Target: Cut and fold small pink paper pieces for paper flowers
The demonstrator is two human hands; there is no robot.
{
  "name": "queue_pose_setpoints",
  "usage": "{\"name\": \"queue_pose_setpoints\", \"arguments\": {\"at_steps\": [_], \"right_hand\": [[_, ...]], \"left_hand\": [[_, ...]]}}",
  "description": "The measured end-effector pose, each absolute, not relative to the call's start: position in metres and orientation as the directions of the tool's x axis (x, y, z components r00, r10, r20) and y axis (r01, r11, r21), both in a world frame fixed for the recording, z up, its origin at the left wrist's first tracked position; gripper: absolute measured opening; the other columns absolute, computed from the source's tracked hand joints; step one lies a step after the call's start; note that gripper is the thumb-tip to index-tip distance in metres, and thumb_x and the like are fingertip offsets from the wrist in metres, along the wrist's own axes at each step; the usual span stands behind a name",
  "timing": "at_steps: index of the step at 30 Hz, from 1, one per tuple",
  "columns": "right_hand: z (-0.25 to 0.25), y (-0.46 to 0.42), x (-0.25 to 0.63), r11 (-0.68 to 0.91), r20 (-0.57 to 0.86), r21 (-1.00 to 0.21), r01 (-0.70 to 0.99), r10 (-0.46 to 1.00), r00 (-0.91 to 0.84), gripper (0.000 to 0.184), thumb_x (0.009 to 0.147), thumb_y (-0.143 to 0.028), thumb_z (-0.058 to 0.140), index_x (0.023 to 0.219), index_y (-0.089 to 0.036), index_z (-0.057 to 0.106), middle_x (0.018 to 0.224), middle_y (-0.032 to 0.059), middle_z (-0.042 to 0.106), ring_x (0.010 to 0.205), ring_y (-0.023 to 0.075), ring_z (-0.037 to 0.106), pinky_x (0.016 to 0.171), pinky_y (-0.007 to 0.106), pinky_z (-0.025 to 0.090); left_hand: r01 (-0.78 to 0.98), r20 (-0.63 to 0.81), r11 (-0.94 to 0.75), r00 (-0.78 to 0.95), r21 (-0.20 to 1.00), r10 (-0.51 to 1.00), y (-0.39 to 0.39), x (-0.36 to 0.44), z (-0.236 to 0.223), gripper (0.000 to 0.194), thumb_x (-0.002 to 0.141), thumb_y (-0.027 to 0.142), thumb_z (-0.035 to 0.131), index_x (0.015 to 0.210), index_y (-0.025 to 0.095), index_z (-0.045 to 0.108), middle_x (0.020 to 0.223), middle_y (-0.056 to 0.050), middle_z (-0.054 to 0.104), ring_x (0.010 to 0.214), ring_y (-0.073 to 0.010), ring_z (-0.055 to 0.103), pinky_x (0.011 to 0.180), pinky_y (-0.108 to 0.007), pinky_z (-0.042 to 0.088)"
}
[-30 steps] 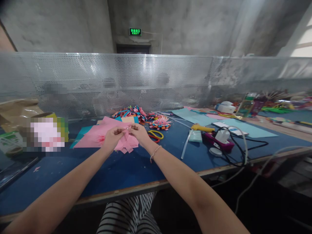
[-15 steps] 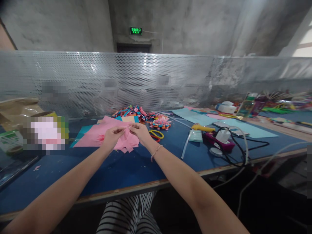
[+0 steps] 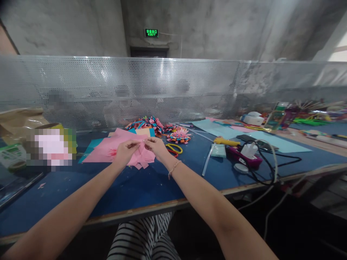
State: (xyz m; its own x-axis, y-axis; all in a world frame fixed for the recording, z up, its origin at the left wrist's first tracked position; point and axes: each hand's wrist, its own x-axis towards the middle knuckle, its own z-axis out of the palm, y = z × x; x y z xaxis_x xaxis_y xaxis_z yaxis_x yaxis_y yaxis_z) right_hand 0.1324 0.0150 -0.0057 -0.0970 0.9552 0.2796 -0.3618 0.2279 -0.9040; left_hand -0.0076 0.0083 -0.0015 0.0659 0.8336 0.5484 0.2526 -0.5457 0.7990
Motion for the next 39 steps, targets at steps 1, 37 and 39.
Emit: {"name": "queue_pose_setpoints", "arguments": {"at_steps": [1, 37, 39], "right_hand": [[-0.0052, 0.0147, 0.1324, 0.226, 0.277, -0.904, -0.362, 0.956, -0.095, 0.021, 0.052, -0.028, 0.068, 0.061, -0.013, 0.058, 0.055, -0.0034, 0.052, 0.052, 0.0054, 0.048, 0.059, 0.023, 0.039], [-0.0035, 0.0127, 0.1329, 0.188, 0.265, -0.888, -0.42, 0.955, -0.134, 0.021, 0.053, -0.029, 0.067, 0.056, -0.015, 0.052, 0.052, -0.0045, 0.049, 0.051, 0.0061, 0.047, 0.058, 0.023, 0.038], [-0.0024, 0.0104, 0.1313, 0.155, 0.238, -0.902, -0.404, 0.958, -0.163, 0.023, 0.053, -0.03, 0.067, 0.059, -0.015, 0.052, 0.054, -0.0041, 0.05, 0.052, 0.0063, 0.047, 0.058, 0.024, 0.039]], "left_hand": [[0.255, 0.552, -0.55, 0.07, 0.795, 0.831, 0.0086, -0.0076, -0.0019, 0.017, 0.061, 0.022, 0.057, 0.074, 0.017, 0.066, 0.08, -0.006, 0.066, 0.076, -0.0173, 0.059, 0.074, -0.031, 0.044], [0.172, 0.512, -0.514, 0.058, 0.84, 0.857, 0.0097, -0.0063, -0.0007, 0.013, 0.058, 0.02, 0.058, 0.069, 0.015, 0.064, 0.07, -0.004, 0.065, 0.067, -0.0142, 0.058, 0.067, -0.027, 0.045], [0.151, 0.51, -0.511, 0.05, 0.846, 0.859, 0.0107, -0.0067, -0.0015, 0.014, 0.058, 0.02, 0.058, 0.069, 0.014, 0.063, 0.071, -0.004, 0.065, 0.068, -0.0141, 0.058, 0.068, -0.027, 0.045]]}}
